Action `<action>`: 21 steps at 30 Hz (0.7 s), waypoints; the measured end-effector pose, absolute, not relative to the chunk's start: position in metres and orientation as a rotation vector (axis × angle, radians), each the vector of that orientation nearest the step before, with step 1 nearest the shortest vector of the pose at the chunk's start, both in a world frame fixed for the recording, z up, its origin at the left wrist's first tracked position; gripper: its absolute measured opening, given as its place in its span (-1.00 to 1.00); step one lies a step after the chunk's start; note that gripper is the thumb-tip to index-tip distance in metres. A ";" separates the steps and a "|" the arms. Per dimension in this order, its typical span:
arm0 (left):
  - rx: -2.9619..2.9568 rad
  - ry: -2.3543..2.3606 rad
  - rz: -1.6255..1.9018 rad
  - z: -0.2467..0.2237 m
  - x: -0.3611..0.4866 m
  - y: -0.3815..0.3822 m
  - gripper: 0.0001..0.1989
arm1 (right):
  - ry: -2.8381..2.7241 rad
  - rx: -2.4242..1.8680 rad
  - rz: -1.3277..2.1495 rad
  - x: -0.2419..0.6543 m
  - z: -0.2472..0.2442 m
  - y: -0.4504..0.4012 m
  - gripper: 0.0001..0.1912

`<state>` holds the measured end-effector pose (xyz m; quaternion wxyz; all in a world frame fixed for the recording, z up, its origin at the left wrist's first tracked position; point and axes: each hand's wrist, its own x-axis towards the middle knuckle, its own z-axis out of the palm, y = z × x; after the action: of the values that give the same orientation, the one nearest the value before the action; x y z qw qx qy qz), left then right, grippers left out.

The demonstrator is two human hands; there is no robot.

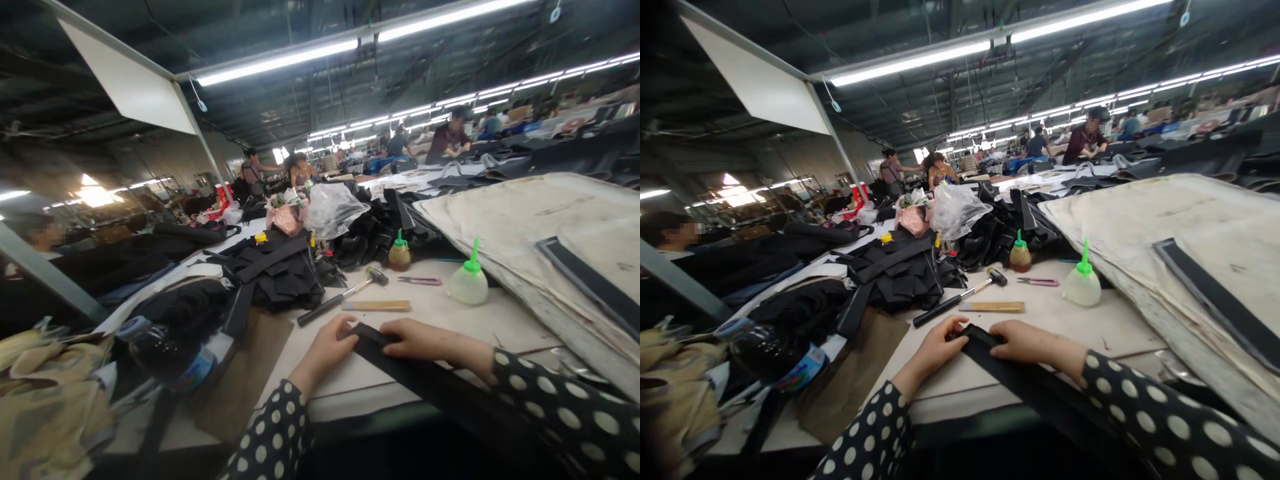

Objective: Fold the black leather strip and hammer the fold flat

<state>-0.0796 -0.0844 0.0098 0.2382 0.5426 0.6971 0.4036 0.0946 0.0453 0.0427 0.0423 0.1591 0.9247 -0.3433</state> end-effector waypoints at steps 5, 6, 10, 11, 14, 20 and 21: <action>1.366 1.929 1.176 0.009 -0.087 -0.089 -0.66 | 2.660 0.511 -1.319 0.087 0.035 0.043 -0.77; 1.363 1.899 1.171 0.010 -0.088 -0.090 -0.66 | 2.636 0.509 -1.353 0.089 0.035 0.042 -0.77; 1.447 1.849 1.104 0.011 -0.087 -0.091 -0.66 | 2.771 0.507 -1.111 0.093 0.040 0.039 -0.70; 1.482 1.866 1.082 0.011 -0.086 -0.091 -0.66 | 2.820 0.504 -1.040 0.092 0.041 0.041 -0.64; 1.595 1.933 1.022 0.011 -0.084 -0.091 -0.66 | 2.966 0.471 -0.982 0.083 0.038 0.047 -0.54; 1.708 2.030 0.916 0.007 -0.085 -0.090 -0.65 | 3.190 0.122 -0.950 0.058 0.024 0.051 -0.76; 1.729 2.065 0.900 0.006 -0.085 -0.090 -0.65 | 3.192 0.076 -0.958 0.057 0.022 0.051 -0.78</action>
<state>-0.0855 -0.0897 0.0058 0.1507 0.6020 0.7189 0.3132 0.0567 0.0507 0.0216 -0.0957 0.0228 0.9531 -0.2862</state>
